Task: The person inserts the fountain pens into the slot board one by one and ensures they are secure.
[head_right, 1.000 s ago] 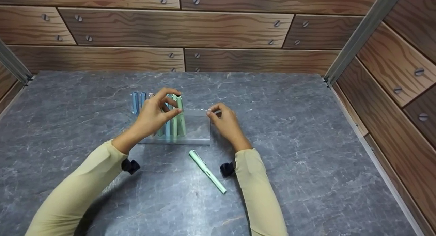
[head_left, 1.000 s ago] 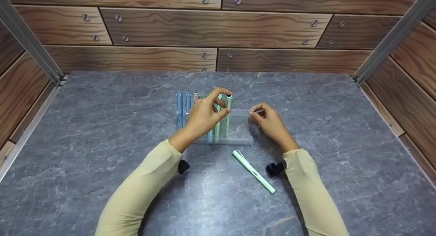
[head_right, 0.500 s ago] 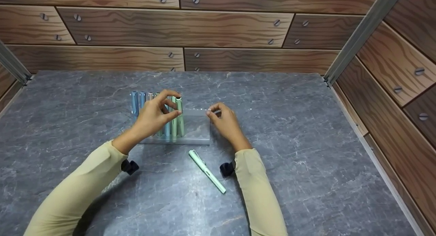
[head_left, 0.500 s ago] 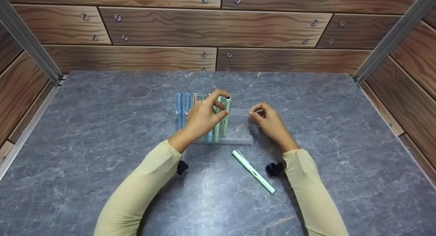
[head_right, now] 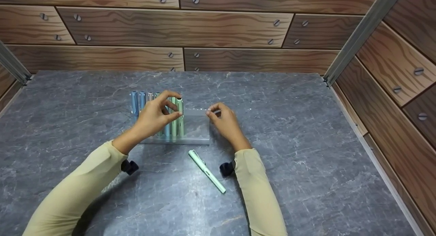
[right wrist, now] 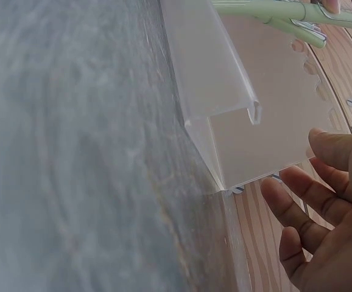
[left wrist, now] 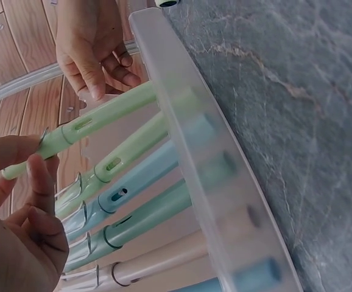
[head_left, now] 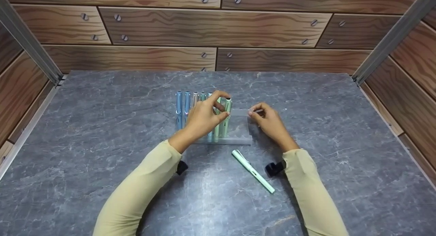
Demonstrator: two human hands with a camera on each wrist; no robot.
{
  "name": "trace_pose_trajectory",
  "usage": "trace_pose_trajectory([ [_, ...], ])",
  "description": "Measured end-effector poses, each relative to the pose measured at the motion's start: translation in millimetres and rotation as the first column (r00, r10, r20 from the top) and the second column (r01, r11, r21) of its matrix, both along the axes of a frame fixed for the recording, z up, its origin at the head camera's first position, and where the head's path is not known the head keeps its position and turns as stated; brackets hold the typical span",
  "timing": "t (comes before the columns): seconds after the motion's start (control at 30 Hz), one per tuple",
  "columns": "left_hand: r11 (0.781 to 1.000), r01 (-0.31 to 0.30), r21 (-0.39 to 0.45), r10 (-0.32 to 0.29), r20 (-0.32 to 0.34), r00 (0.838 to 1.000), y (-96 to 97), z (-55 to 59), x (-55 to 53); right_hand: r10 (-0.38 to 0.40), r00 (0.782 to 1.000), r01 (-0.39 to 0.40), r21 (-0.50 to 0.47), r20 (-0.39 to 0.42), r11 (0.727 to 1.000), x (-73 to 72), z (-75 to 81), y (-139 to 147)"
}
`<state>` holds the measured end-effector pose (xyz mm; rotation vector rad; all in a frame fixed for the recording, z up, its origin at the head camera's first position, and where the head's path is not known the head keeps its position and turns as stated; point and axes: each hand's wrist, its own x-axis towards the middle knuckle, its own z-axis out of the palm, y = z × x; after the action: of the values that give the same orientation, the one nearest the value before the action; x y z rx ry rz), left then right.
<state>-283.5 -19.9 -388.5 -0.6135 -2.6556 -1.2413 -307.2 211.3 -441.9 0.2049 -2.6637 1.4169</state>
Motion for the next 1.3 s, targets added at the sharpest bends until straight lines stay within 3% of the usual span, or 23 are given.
trace_pose_trajectory([
  [0.63, 1.0, -0.012, -0.014, 0.012, 0.035, 0.999, -1.5, -2.0, -0.7, 0.002, 1.0, -0.002, -0.008, -0.001, 1.0, 0.0, 0.5, -0.4],
  [0.97, 0.994, -0.013, -0.111, 0.01, -0.024, 1.0, -0.2, -3.2, -2.7, -0.012, 1.0, 0.012, -0.005, 0.011, 1.0, -0.2, 0.9, -0.9],
  [1.3, 0.969, -0.04, -0.243, 0.026, -0.061, 0.998, -1.7, -2.2, -5.8, -0.003, 1.0, 0.003, -0.002, 0.01, 1.0, -0.6, 0.8, -0.5],
])
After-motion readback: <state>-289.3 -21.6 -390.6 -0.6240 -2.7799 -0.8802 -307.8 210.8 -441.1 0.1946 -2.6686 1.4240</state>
